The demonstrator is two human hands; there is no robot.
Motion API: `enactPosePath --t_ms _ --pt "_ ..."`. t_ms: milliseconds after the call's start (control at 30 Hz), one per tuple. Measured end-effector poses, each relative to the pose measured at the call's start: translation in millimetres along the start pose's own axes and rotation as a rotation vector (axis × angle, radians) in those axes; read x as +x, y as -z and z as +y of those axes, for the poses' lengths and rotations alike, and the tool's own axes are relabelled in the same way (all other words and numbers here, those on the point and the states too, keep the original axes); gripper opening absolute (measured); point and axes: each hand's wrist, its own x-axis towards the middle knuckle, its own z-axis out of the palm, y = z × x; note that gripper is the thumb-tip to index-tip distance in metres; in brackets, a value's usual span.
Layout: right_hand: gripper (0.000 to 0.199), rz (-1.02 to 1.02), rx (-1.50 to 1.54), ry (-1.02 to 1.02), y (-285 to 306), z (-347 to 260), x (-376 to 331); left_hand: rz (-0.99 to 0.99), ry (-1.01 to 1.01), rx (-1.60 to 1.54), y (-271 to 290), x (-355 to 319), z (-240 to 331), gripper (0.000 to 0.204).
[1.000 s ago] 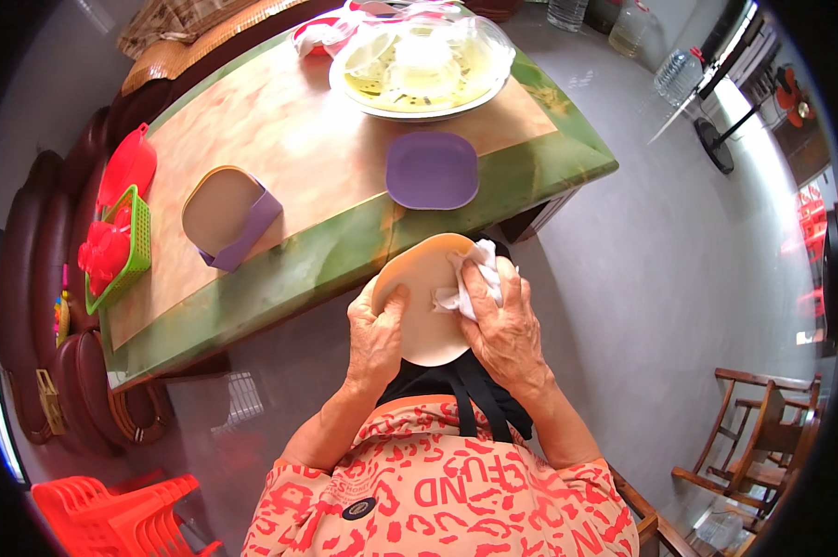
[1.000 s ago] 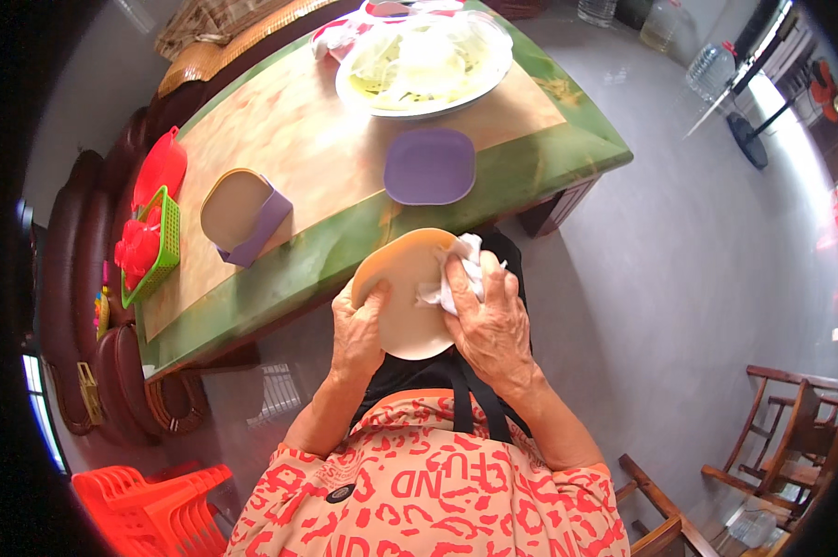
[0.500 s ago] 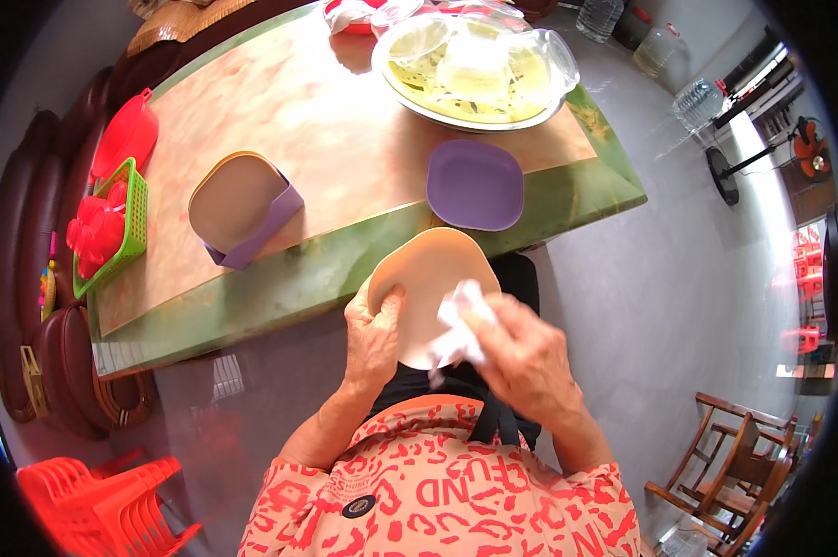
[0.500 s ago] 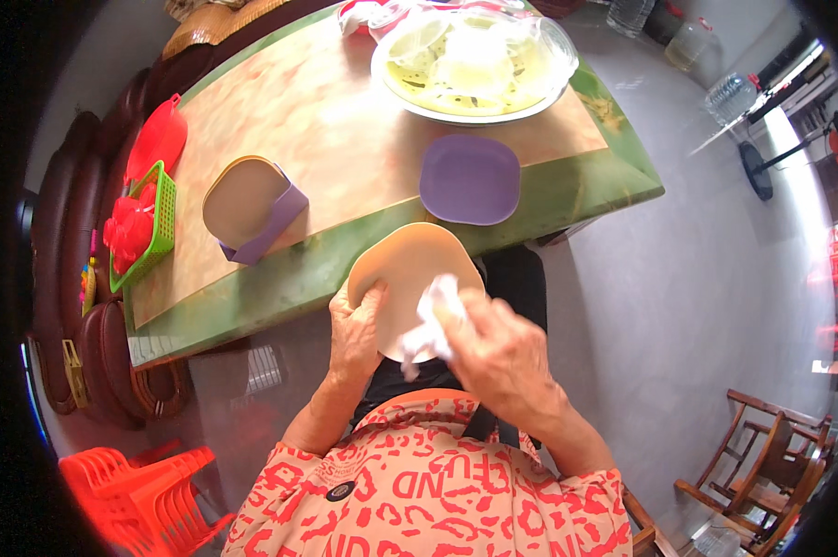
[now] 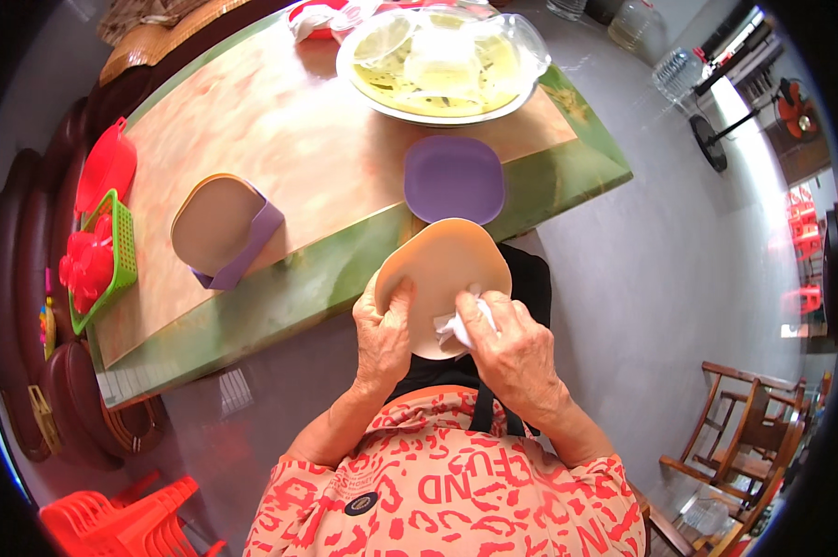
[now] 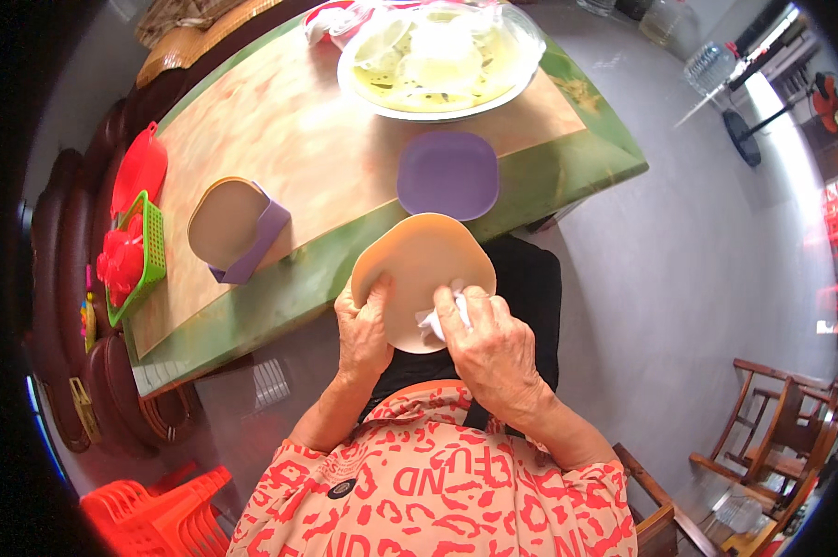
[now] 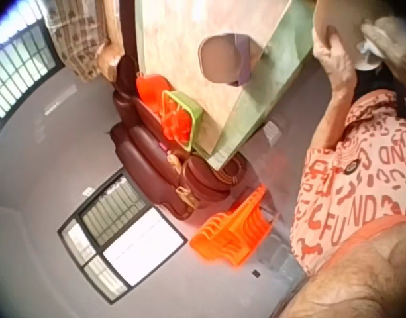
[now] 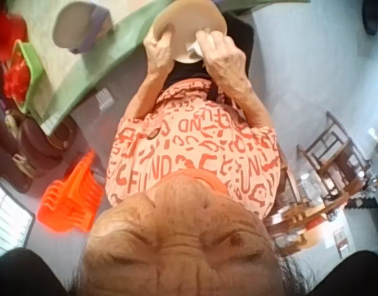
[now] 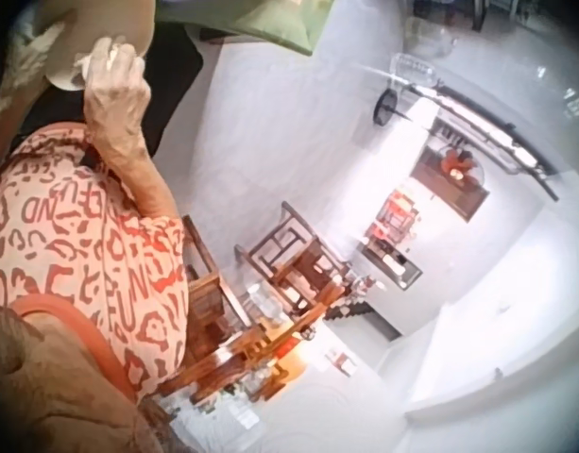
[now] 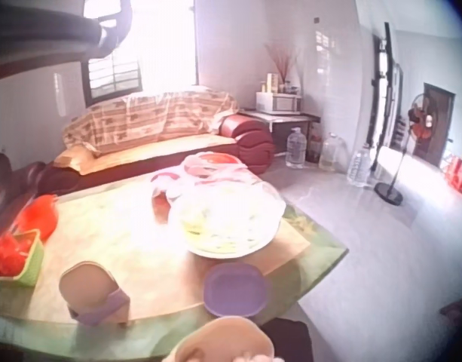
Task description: The person wipes the interior and exterior surfaces of several small plastic bowls and lids with a white cloth. They handle each item one at a time, turning them over to wipe all sides, and place them back on the table after wiping.
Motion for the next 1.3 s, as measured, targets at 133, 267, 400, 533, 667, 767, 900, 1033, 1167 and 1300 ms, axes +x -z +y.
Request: enactPosePath --t_ms 133,267,400,533,667,767,900,1033,1167,1300 --pt "0.041 0.086 -0.074 -0.149 -5 10 0 -0.016 0.027 -0.054 -15 -5 -5 0.026" --pt "0.044 0.198 -0.043 -0.103 -2 13 1 -0.037 0.07 -0.059 -21 -7 -10 0.025" --pt "0.049 -0.02 0.214 0.055 15 2 -7 -0.043 0.104 -0.151 -24 -3 -12 0.026" --pt "0.043 0.032 0.282 0.032 10 11 -8 -0.049 0.114 -0.153 -30 -6 -10 0.032" --pt "0.036 0.184 0.041 -0.13 -6 19 3 -0.145 0.127 -0.042 -30 -10 -5 0.038" --pt "0.036 0.193 0.079 -0.143 -7 22 15 -0.211 0.234 -0.079 -34 -12 3 0.062" --pt "0.042 0.181 0.243 -0.037 -9 13 21 -0.2 0.255 -0.252 -33 -11 -5 0.067" --pt "0.04 0.105 0.458 0.105 -13 4 20 -0.192 0.274 -0.259 -21 -9 -15 0.057" --pt "0.036 0.117 0.579 0.162 -15 7 25 -0.142 0.287 -0.239 -21 -9 -5 0.055" --pt "0.038 0.232 0.587 0.02 -16 -1 35 -0.159 0.252 -0.191 -21 -7 -2 0.058"
